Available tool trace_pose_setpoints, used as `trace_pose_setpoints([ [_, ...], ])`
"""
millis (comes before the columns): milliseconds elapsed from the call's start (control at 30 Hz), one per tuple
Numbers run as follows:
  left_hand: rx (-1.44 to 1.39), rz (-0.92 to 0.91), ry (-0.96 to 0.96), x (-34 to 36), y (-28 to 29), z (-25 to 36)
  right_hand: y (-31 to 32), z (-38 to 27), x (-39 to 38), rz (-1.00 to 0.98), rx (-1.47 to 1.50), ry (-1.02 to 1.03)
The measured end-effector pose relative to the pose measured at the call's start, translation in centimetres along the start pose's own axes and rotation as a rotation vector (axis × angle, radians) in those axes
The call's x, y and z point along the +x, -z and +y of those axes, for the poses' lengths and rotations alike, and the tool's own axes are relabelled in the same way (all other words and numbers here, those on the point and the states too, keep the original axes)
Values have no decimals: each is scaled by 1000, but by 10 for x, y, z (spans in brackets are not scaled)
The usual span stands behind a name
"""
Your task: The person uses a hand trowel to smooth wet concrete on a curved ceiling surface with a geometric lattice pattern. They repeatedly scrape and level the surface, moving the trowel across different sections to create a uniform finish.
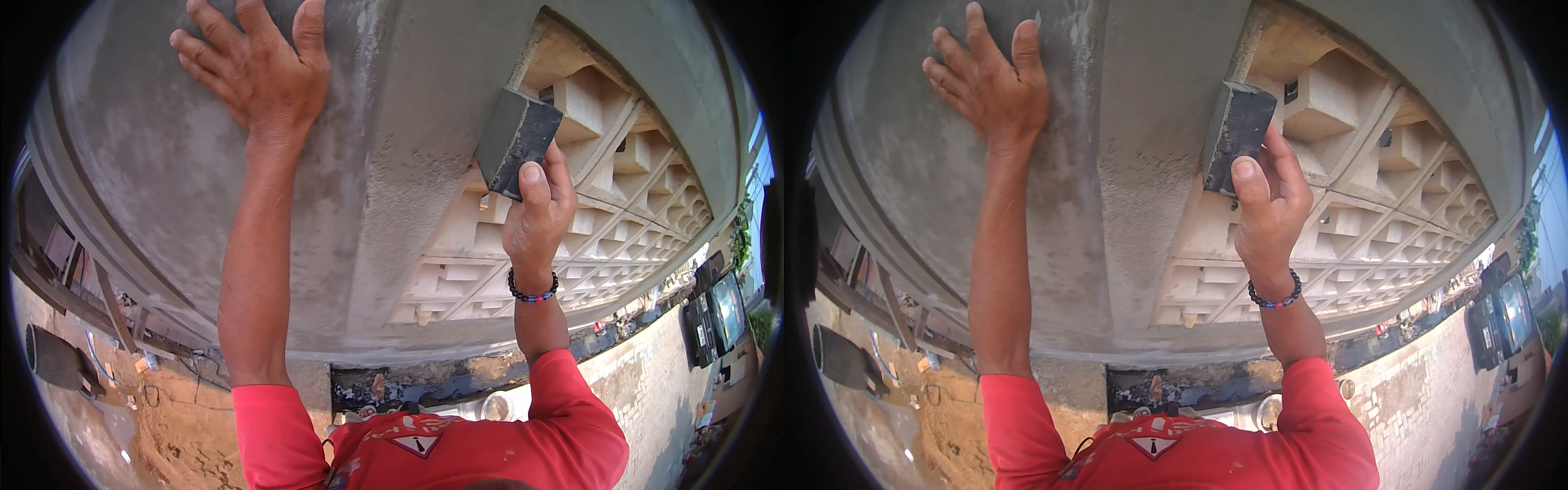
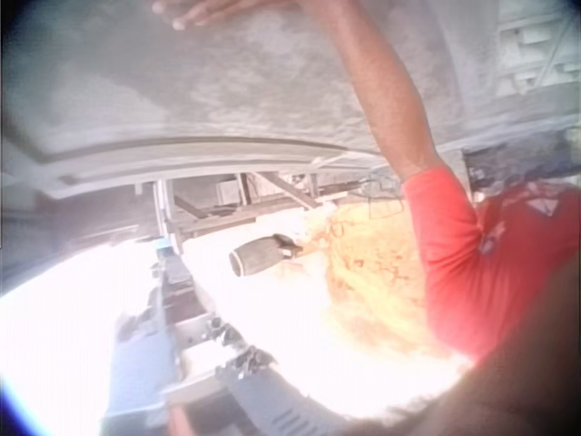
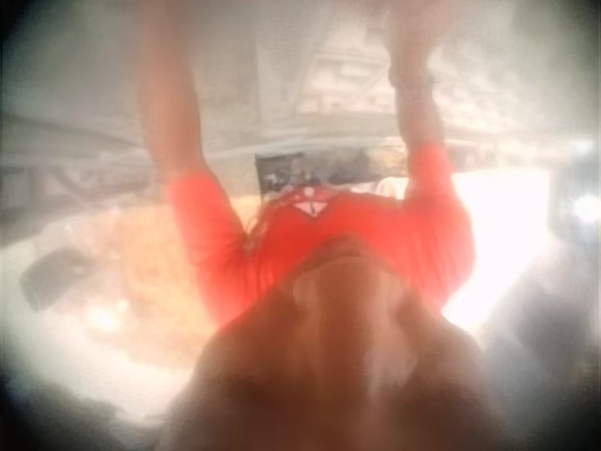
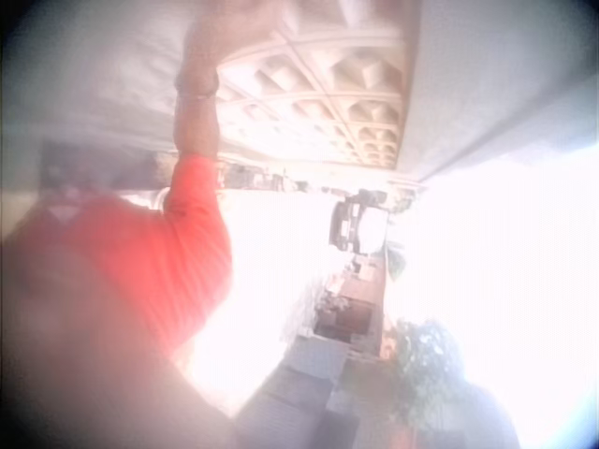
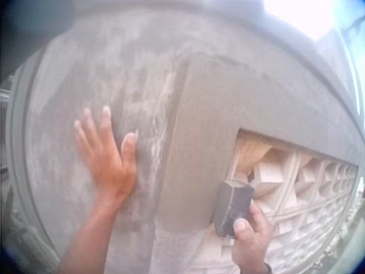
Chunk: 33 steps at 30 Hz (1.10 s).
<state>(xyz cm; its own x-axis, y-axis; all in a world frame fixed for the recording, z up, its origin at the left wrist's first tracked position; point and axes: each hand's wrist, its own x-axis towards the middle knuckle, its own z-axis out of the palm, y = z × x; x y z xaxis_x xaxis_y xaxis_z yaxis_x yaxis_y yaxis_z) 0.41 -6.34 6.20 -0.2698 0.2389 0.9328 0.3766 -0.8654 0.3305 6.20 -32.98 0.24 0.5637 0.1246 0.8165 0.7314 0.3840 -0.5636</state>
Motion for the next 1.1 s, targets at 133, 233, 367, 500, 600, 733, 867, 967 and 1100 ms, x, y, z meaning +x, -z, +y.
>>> trace_pose_setpoints([
  [133,14,-28,5,0,2,0,8,8,-25,-54,14,-67],
  [233,36,-54,11,1,4,1,26,20,-50,-117,-2,-96],
  [367,48,-65,17,2,5,2,38,11,-34,-111,-224,258],
  [500,-117,39,-74,2,-11,-13,16,-27,44,-8,-730,793],
  [600,-67,53,-73,5,-10,-12,-6,-36,77,-51,-955,978],
  [733,7,-51,-2,4,9,0,-24,-4,29,-378,-1045,966],
  [867,-2,-64,18,0,8,7,-2,16,8,-714,-1112,1061],
  [967,25,-65,20,4,11,5,-22,-26,60,-481,-1146,1044],
  [1100,-44,-57,35,2,11,5,-59,-51,120,-235,-1110,1185],
])
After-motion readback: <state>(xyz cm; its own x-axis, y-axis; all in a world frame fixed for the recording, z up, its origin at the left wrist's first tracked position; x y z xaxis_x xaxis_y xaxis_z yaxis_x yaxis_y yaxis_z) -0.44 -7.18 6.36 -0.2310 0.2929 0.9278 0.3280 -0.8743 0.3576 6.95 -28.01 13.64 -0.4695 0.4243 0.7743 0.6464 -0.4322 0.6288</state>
